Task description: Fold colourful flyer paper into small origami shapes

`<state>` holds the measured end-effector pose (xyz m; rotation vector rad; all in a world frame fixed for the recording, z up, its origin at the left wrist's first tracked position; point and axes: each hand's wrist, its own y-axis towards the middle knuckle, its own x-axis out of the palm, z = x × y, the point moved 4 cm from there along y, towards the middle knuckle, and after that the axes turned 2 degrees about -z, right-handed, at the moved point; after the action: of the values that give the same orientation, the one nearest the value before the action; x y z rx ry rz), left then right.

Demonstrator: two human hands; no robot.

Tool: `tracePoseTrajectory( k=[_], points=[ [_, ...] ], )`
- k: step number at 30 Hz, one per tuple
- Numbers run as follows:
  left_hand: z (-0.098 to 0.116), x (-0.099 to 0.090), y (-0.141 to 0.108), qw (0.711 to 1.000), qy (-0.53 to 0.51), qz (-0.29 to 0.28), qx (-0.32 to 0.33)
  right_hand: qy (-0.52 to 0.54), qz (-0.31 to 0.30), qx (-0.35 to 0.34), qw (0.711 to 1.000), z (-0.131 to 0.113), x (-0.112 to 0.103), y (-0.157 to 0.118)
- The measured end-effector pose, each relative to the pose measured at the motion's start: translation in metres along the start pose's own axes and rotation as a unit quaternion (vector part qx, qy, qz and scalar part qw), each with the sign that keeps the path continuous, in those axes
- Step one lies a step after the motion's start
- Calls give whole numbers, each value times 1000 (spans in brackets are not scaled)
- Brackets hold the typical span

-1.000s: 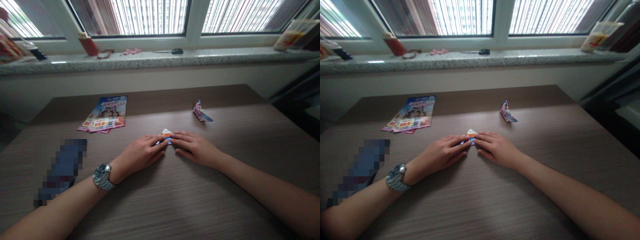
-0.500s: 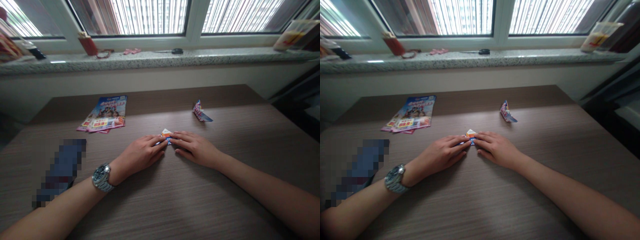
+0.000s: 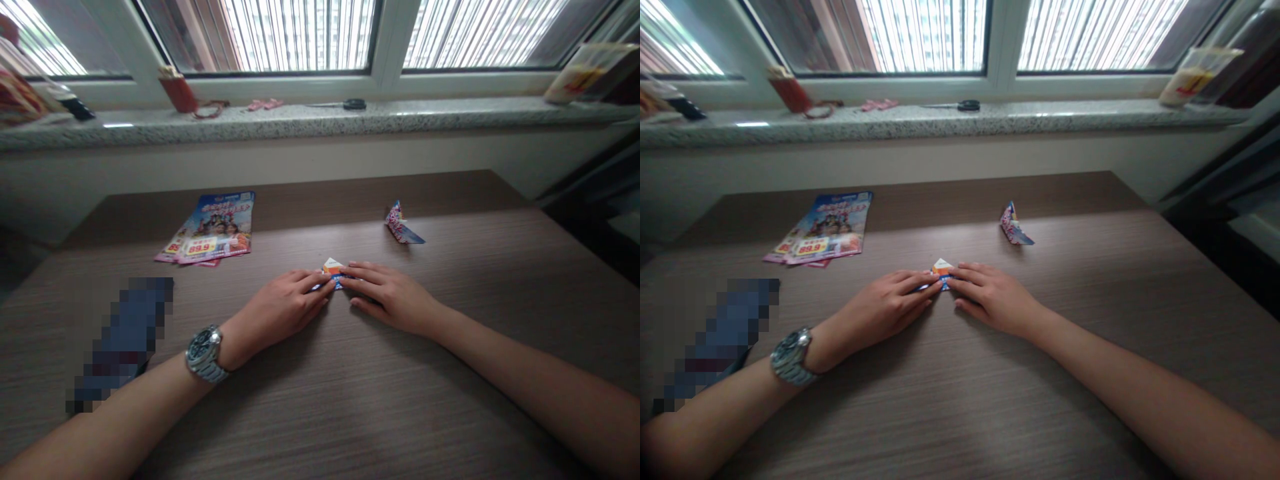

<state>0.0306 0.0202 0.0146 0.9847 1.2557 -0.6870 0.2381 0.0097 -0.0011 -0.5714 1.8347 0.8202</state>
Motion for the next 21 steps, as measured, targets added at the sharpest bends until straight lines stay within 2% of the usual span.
tracePoseTrajectory(
  k=[21],
  points=[
    [4,0,-3,1000,-27,5,-11,-1,4,18,1000,2,-2,-1]
  ],
)
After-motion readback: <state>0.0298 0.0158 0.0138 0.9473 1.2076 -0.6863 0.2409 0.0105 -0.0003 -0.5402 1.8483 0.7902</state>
